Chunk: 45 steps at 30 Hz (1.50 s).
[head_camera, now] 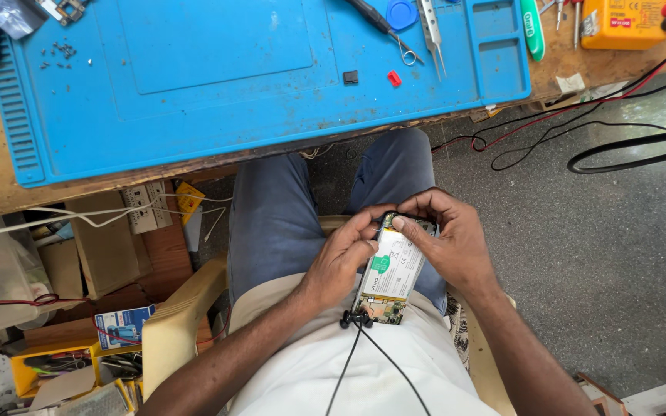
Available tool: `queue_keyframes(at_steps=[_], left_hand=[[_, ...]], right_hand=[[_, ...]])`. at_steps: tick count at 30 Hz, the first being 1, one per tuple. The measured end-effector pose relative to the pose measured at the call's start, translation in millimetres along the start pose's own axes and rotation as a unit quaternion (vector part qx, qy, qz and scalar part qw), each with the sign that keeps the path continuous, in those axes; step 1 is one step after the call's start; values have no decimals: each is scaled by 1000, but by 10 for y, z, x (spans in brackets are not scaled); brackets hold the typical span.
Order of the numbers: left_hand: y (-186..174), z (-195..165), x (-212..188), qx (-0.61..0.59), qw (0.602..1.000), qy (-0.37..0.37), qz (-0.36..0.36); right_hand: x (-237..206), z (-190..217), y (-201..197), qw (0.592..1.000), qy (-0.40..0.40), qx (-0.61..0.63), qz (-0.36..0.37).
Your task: The person uses tweezers to manipulate a small component on a disassembled smartphone, then cleans the battery area with a toothbrush. They connect a charging cable to the phone and inspect the device.
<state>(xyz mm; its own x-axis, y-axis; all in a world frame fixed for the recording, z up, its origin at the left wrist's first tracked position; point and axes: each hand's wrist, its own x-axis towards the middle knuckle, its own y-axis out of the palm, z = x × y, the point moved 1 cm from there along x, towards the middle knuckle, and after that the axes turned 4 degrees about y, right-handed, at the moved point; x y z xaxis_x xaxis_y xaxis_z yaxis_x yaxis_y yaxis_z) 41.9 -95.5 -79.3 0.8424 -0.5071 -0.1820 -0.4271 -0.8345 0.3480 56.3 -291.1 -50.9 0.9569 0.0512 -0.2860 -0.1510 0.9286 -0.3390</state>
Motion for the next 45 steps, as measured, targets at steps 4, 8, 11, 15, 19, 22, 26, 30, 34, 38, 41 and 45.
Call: queue_keyframes(at_steps=[4,8,11,15,19,22,26,30,34,38,41,45], left_hand=[[5,20,14,-42,999,1,4],[8,-1,-6,-41,999,-1,6],[16,-39,-13,-14,1000,8,9],[29,-90,-36,7,1000,4,-6],[36,-119,-44,50,999,16,-7],[32,-128,-28,23,1000,21,2],[30,-142,-25,12,1000,22,-4],[40,-170,-46,22,1000,11,4],[40,-205,-69,48,999,24,3],[26,-211,-68,57,998,25,-4],[21,-200,-62,75,997,9,-2],[42,-201,-81,102,994,35,1]], right_hand=[[-30,36,-8,1000,24,8,0],[-81,110,-15,1000,5,9,3],[-91,150,-6,1000,2,-7,-8],[-82,161,16,1000,-16,-11,-4],[-86,117,24,1000,21,-10,-6],[-110,93,25,999,-21,22,-16],[-156,63,40,996,-64,62,-1],[-171,33,53,997,-52,54,-15],[-138,23,74,998,-47,42,-23],[-91,34,80,999,-21,47,-14],[-86,49,69,998,14,61,4],[-101,71,67,999,4,46,9]])
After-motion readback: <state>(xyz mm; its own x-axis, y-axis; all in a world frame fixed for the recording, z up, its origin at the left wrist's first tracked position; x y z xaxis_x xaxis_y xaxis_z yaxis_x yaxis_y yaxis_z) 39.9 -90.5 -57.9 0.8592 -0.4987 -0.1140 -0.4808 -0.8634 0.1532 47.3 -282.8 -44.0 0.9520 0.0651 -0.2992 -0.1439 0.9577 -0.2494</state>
